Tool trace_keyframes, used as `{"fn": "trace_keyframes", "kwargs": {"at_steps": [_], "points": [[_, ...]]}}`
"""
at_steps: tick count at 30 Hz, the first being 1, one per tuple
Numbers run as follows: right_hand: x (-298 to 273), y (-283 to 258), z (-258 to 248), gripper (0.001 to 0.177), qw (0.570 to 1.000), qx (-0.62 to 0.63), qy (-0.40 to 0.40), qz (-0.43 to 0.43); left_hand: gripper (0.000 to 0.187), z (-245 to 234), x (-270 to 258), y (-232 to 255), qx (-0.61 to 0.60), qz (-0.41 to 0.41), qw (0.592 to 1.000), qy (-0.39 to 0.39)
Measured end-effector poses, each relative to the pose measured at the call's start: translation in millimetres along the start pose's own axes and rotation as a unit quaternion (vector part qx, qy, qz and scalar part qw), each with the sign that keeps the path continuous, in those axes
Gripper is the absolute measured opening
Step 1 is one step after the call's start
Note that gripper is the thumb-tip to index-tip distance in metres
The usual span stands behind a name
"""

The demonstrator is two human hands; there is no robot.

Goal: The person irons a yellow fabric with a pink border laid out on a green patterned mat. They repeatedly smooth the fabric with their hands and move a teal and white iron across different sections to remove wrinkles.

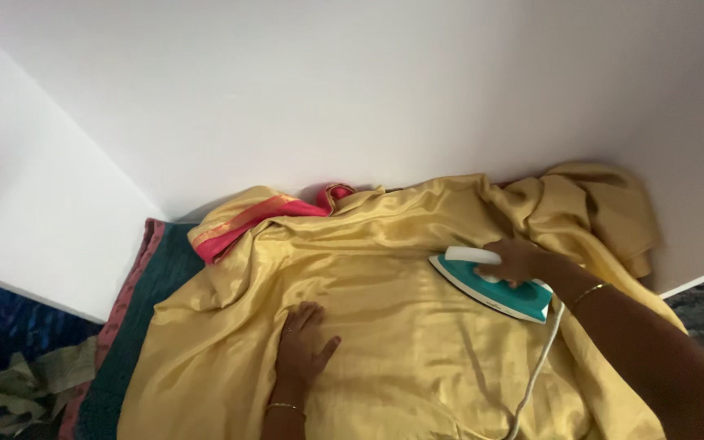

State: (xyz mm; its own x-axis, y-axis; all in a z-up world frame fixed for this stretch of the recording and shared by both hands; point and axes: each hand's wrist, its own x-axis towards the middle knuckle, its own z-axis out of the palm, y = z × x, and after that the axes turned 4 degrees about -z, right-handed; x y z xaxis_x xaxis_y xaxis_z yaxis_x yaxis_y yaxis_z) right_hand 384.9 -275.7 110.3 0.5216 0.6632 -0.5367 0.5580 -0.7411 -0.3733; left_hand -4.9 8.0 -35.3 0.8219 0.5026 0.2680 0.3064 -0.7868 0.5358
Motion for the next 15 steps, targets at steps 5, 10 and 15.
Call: {"fn": "trace_keyframes", "kwargs": {"at_steps": [5,10,15], "points": [[13.8,-78.5,17.0,0.056,0.996,0.003,-0.026,-0.085,0.078,11.0,-5.8,-19.0,-0.095,0.041,0.991,0.083],[35.6,-164.2,78.9,0.053,0.984,0.044,-0.066,-0.157,0.095,11.3,-7.2,-22.6,-0.196,0.017,0.975,0.106],[22.7,-229.3,155.1,0.060,0.981,-0.010,0.075,-0.177,0.086,-3.1,-6.8,-19.4,-0.217,-0.025,0.968,0.120]]}}
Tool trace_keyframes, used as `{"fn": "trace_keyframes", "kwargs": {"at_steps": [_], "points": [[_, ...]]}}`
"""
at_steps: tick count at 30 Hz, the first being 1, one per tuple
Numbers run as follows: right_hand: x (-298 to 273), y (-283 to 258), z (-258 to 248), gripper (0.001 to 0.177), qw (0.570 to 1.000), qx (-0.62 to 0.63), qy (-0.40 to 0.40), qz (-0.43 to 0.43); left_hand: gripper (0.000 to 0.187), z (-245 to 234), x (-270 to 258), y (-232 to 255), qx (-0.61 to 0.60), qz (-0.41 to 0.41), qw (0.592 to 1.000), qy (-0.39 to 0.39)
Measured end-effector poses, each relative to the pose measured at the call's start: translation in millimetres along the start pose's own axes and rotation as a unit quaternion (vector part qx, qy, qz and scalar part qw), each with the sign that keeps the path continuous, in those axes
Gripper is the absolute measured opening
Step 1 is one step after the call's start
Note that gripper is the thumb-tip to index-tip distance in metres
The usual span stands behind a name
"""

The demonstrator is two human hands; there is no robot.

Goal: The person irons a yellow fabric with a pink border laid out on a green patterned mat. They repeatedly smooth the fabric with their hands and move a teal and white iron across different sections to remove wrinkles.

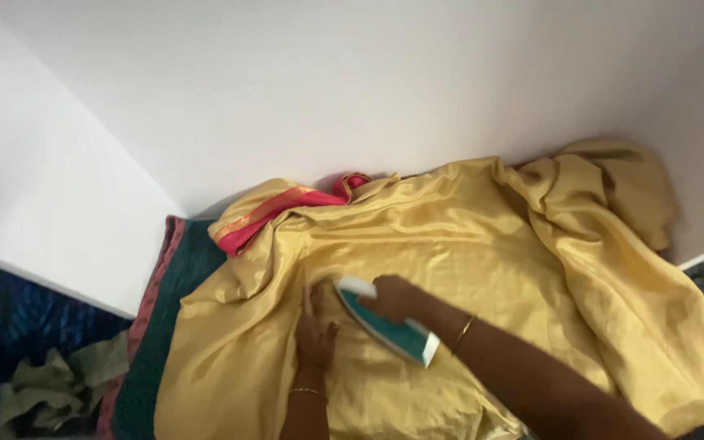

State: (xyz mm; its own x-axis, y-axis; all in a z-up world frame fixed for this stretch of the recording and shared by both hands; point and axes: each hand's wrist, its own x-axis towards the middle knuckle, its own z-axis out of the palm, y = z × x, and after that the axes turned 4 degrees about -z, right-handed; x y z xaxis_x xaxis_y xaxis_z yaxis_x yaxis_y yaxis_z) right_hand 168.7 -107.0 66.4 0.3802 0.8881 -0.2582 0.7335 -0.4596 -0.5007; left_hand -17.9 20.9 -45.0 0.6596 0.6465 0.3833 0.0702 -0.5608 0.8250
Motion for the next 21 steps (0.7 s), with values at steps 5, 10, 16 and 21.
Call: {"fn": "trace_keyframes", "kwargs": {"at_steps": [5,10,16,21], "points": [[-55.4,-26.3,22.5,0.057,0.995,0.042,-0.036,0.084,0.078,7.1,2.0,0.8,0.106,0.035,0.993,-0.032],[-95.0,8.8,18.9,0.056,0.973,0.031,0.059,0.220,0.070,13.9,11.7,11.6,0.260,0.052,0.958,-0.109],[-145.9,104.1,-19.5,0.057,0.912,0.116,0.097,0.382,0.075,15.4,14.2,23.1,0.332,0.045,0.931,-0.146],[-179.1,157.1,-45.6,0.057,0.883,0.121,0.156,0.426,0.077,15.5,12.9,20.9,0.309,0.051,0.941,-0.130]]}}
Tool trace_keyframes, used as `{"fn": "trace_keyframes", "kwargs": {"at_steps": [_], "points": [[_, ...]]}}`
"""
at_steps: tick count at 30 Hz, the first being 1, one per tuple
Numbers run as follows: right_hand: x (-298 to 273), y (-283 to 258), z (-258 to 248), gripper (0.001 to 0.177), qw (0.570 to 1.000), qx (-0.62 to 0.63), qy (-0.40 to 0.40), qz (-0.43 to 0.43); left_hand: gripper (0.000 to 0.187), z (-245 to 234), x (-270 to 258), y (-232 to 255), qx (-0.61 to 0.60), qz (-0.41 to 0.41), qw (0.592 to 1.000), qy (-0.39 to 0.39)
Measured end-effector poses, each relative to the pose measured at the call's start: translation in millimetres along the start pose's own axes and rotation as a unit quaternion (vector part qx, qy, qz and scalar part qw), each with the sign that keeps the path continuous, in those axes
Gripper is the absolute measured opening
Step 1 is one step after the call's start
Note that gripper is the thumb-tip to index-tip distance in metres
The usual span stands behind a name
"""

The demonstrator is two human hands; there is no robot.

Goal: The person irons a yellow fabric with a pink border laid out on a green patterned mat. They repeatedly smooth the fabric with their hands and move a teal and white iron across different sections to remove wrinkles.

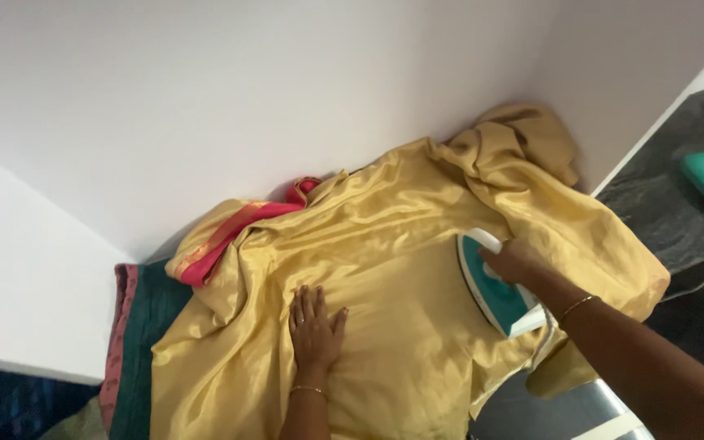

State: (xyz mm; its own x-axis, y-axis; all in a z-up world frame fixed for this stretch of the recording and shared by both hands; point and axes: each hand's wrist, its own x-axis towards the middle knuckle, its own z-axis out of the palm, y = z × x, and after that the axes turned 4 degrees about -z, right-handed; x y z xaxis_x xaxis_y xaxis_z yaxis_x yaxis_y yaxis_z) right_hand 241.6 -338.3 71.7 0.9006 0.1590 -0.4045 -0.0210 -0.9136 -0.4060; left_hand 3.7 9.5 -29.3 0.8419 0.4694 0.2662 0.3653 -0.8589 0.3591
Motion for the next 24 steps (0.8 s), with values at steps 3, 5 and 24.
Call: {"fn": "trace_keyframes", "kwargs": {"at_steps": [3,5,24], "points": [[3.7,6.9,-10.1,0.058,1.000,0.012,0.003,-0.002,0.078,-4.8,0.4,2.2,-0.003,0.006,1.000,-0.004],[-0.8,0.1,-11.6,0.055,1.000,-0.002,-0.012,-0.018,0.081,-6.6,-0.2,1.7,0.022,0.000,0.999,-0.031],[46.4,-84.1,36.6,0.057,0.993,-0.014,0.011,-0.120,0.069,71.7,6.6,162.6,0.049,-0.057,0.990,-0.117]]}}
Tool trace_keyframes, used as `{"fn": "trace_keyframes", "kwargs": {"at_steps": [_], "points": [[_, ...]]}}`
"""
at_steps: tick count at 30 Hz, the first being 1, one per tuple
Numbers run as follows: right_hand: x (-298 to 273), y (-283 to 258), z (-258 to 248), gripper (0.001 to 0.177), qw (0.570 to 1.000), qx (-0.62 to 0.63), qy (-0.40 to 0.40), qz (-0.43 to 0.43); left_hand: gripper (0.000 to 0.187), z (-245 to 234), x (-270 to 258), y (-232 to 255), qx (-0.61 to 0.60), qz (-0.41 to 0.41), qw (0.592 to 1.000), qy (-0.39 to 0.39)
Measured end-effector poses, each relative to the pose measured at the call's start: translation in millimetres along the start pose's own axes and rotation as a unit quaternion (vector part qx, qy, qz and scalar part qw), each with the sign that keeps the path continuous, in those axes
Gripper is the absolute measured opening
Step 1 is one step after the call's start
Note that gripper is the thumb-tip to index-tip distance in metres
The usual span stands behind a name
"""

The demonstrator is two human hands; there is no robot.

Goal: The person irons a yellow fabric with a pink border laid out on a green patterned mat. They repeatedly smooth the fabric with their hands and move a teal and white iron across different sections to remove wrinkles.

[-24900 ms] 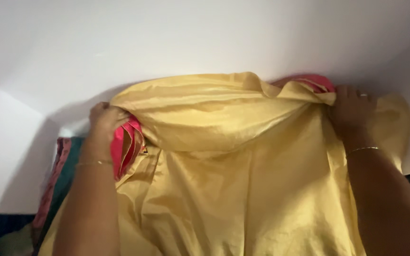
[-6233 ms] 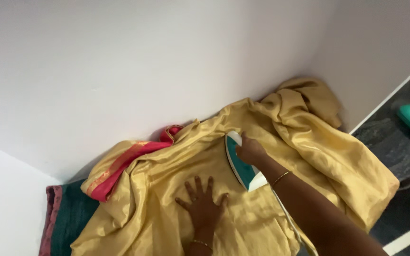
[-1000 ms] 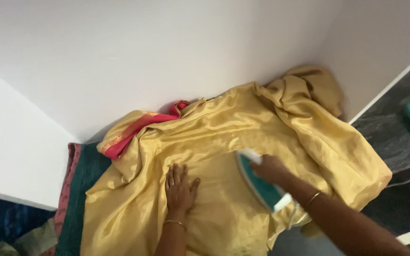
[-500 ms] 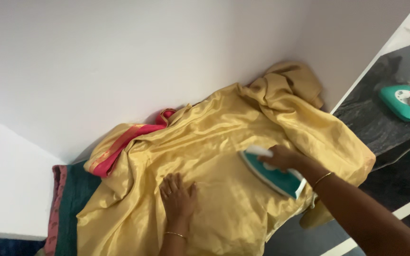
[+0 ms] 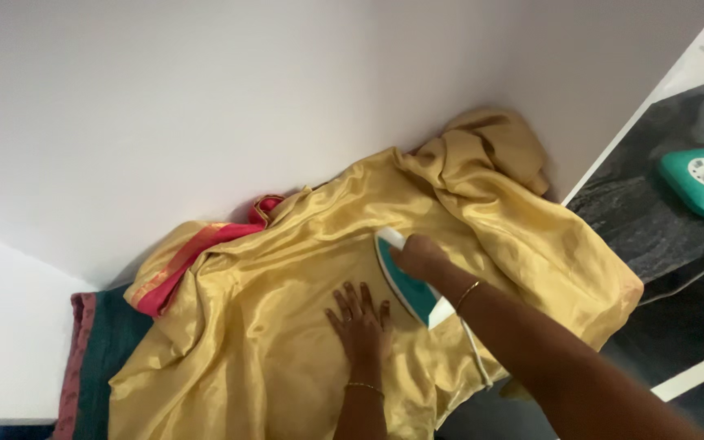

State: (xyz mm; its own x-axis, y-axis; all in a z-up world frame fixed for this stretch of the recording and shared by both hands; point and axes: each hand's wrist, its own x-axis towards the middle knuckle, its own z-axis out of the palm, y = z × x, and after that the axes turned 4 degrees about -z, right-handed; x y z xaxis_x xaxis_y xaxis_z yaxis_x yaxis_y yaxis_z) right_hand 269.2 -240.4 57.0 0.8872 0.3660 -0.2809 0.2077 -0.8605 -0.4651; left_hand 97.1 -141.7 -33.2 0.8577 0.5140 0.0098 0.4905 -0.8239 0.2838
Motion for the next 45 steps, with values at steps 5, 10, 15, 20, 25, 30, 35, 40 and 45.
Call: {"fn": "trace_keyframes", "kwargs": {"at_steps": [5,10,15,20,25,30,35,40,45], "points": [[2.6,24.6,-33.4,0.053,0.997,-0.030,-0.001,0.076,0.071,-23.1,5.7,8.7,0.020,-0.013,0.999,-0.023],[-27.1,81.7,-42.6,0.057,0.999,-0.034,-0.031,0.004,0.073,-29.5,-1.7,13.4,0.025,-0.020,0.999,-0.039],[-79.8,112.6,-73.6,0.051,0.992,0.030,-0.123,0.027,0.076,-27.2,1.7,18.2,0.050,-0.027,0.998,-0.008],[-126.9,155.6,-127.9,0.048,0.971,0.191,-0.139,0.044,0.085,-18.9,25.2,36.5,0.044,-0.168,0.974,-0.145],[-162.5,226.2,-186.3,0.041,0.948,0.313,-0.053,0.007,0.077,25.6,24.8,145.3,-0.170,0.019,0.978,0.121],[-173.5,321.8,-229.9,0.047,0.933,0.350,0.076,0.034,0.054,17.8,-27.8,294.0,-0.318,0.252,0.902,0.145],[-141.4,400.7,-227.9,0.044,0.917,0.327,0.229,0.010,0.058,-6.4,-61.6,380.4,-0.338,0.355,0.870,-0.049],[-77.3,443.6,-181.7,0.040,0.847,0.431,0.305,-0.056,0.077,-7.7,-63.6,422.7,-0.276,0.429,0.856,-0.088],[-29.0,459.7,-136.9,0.038,0.768,0.541,0.322,-0.117,0.084,2.7,-56.8,432.8,-0.253,0.435,0.857,-0.109]]}}
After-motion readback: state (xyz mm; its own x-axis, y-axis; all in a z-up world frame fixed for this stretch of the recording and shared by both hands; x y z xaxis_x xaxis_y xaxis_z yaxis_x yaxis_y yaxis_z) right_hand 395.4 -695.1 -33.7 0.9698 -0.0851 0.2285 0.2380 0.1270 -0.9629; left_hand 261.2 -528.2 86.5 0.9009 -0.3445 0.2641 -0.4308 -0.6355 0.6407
